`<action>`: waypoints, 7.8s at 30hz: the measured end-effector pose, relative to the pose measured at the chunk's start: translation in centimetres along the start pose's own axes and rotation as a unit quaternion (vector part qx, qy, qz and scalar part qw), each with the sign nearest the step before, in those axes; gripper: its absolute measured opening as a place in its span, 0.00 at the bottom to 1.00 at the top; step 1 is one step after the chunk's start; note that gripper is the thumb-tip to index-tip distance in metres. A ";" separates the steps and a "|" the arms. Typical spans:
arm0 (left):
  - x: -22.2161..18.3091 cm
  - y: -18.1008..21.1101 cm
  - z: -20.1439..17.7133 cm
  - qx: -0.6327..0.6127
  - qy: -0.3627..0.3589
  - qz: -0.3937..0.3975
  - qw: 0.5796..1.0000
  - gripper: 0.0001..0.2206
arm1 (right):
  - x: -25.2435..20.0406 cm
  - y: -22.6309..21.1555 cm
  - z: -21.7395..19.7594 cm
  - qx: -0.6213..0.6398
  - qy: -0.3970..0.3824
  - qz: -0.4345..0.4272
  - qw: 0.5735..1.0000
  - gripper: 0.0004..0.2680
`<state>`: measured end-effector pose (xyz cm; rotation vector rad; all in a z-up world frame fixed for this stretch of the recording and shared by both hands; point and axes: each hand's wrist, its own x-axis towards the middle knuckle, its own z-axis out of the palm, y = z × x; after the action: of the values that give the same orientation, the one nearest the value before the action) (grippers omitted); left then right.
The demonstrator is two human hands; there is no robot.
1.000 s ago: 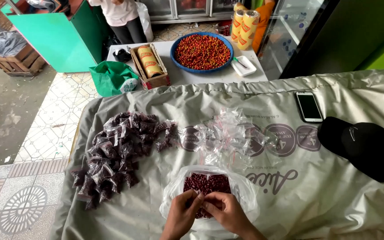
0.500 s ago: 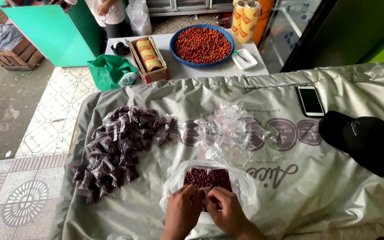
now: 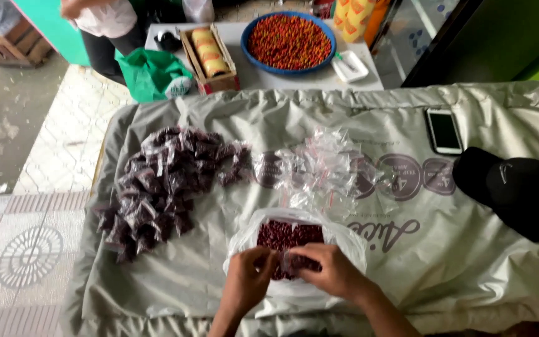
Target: The person scoops red grains from a large bag into small clear plastic bags, ties each bag, and places it on the table. The person repeats this process throughout the clip.
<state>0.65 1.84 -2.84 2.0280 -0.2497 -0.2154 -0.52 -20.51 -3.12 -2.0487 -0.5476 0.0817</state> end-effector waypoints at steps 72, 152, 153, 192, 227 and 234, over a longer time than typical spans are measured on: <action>10.7 -2.2 -6.2 0.155 0.133 -0.013 0.979 0.29 | 2.4 -2.4 0.1 0.027 0.247 -0.053 0.967 0.11; 1.4 -3.0 4.4 0.070 0.071 0.180 0.979 0.26 | 3.8 -1.8 -1.8 -0.107 -0.041 0.031 0.993 0.15; 1.5 -3.1 4.6 0.071 0.071 0.180 0.979 0.26 | 3.7 -2.0 -1.8 -0.106 -0.041 0.030 0.993 0.15; 2.6 -2.6 4.0 -0.055 0.121 0.198 0.971 0.11 | 3.9 -0.7 -0.4 -0.163 0.035 -0.014 0.986 0.05; 1.6 -1.6 2.3 -0.194 0.107 0.188 0.957 0.02 | 3.4 -1.3 -0.5 -0.135 0.047 -0.030 0.989 0.11; 1.5 -1.0 2.3 -0.262 0.058 0.134 0.954 0.11 | 3.5 -0.7 0.0 -0.145 0.091 -0.058 0.984 0.05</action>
<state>1.58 -0.10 -4.86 1.4554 -0.3493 0.0124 2.39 -18.77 -2.00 -2.2702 -0.5894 -0.2683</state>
